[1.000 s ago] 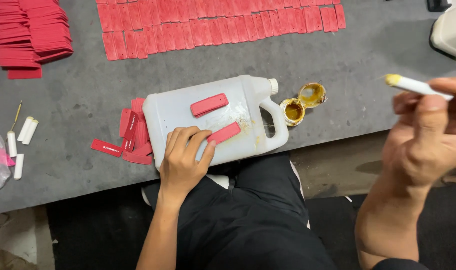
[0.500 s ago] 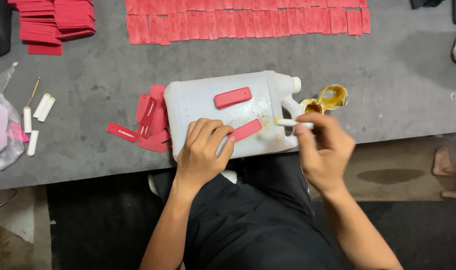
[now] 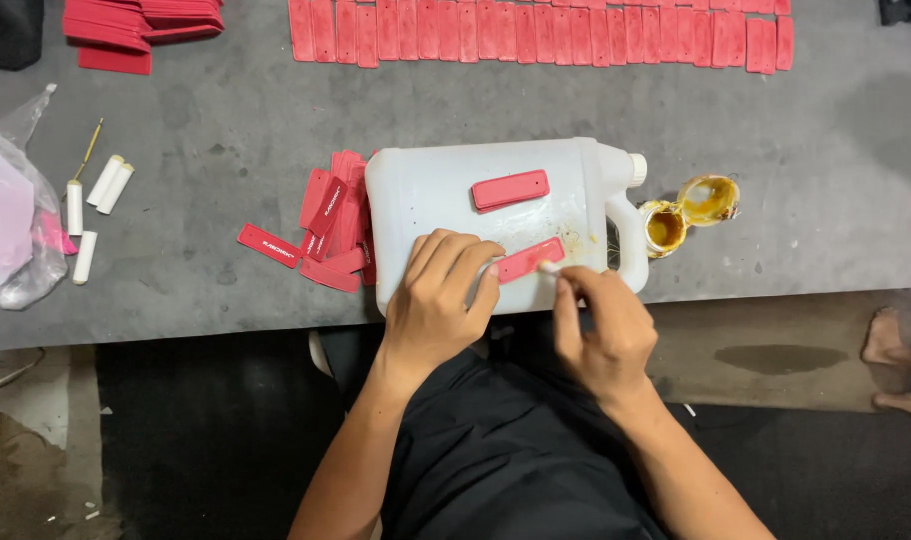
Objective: Applying glue to small red leather strips using a manual applicator
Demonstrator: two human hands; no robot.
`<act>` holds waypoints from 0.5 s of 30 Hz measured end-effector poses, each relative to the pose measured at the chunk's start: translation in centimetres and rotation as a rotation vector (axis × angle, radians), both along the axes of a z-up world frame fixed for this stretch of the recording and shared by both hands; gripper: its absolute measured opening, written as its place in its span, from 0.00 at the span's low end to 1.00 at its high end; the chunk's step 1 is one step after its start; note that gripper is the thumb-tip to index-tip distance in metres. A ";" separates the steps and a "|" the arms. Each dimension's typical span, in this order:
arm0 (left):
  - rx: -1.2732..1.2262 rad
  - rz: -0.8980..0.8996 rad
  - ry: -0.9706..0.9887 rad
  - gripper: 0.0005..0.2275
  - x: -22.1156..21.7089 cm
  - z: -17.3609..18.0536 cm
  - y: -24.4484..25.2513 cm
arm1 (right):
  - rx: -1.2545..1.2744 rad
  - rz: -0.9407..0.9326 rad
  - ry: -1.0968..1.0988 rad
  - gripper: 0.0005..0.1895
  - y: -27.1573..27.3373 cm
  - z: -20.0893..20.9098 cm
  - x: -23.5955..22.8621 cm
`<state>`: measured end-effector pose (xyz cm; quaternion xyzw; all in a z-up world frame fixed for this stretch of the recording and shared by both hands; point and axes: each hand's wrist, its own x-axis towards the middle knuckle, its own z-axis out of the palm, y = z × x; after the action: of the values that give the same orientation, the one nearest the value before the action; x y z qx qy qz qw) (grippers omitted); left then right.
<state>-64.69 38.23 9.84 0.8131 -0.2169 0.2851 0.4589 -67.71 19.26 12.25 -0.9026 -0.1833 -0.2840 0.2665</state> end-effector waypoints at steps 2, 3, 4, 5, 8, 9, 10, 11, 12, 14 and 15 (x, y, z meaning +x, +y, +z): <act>-0.047 0.004 0.019 0.04 0.0 0.1 0.0 | 0.007 -0.015 -0.003 0.03 -0.4 -0.3 0.4; -0.090 0.006 0.034 0.05 0.0 0.2 0.0 | 0.018 -0.032 -0.009 0.03 -0.5 -0.5 0.6; -0.093 0.007 0.037 0.05 0.0 0.3 0.1 | 0.015 -0.032 -0.006 0.03 0.5 -0.2 0.3; -0.131 0.008 0.061 0.05 0.0 0.3 0.2 | 0.049 0.025 0.039 0.03 1.4 0.0 0.1; -0.202 0.009 0.103 0.05 0.1 0.9 0.3 | 0.032 0.035 0.056 0.02 1.3 0.4 -0.2; -0.231 0.012 0.120 0.05 0.1 1.1 0.5 | -0.015 -0.010 0.026 0.02 0.9 0.4 -0.2; -0.231 0.023 0.122 0.05 0.1 1.2 0.6 | -0.014 0.000 0.029 0.02 0.8 0.5 0.2; -0.273 0.013 0.135 0.05 0.1 1.2 0.6 | 0.002 -0.004 0.024 0.02 0.8 0.5 0.6; -0.315 -0.002 0.152 0.05 0.1 1.2 0.7 | 0.018 -0.015 0.023 0.03 0.7 0.6 0.7; -0.326 -0.004 0.161 0.05 0.0 1.3 1.0 | 0.051 0.045 0.074 0.02 2.4 0.7 0.2; -0.335 -0.011 0.165 0.05 0.1 1.3 1.0 | 0.085 0.100 0.121 0.02 3.1 0.8 0.0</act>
<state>-64.61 39.22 11.19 0.7447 -0.1321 0.2470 0.6058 -67.72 22.36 13.10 -0.8957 -0.1998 -0.2228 0.3289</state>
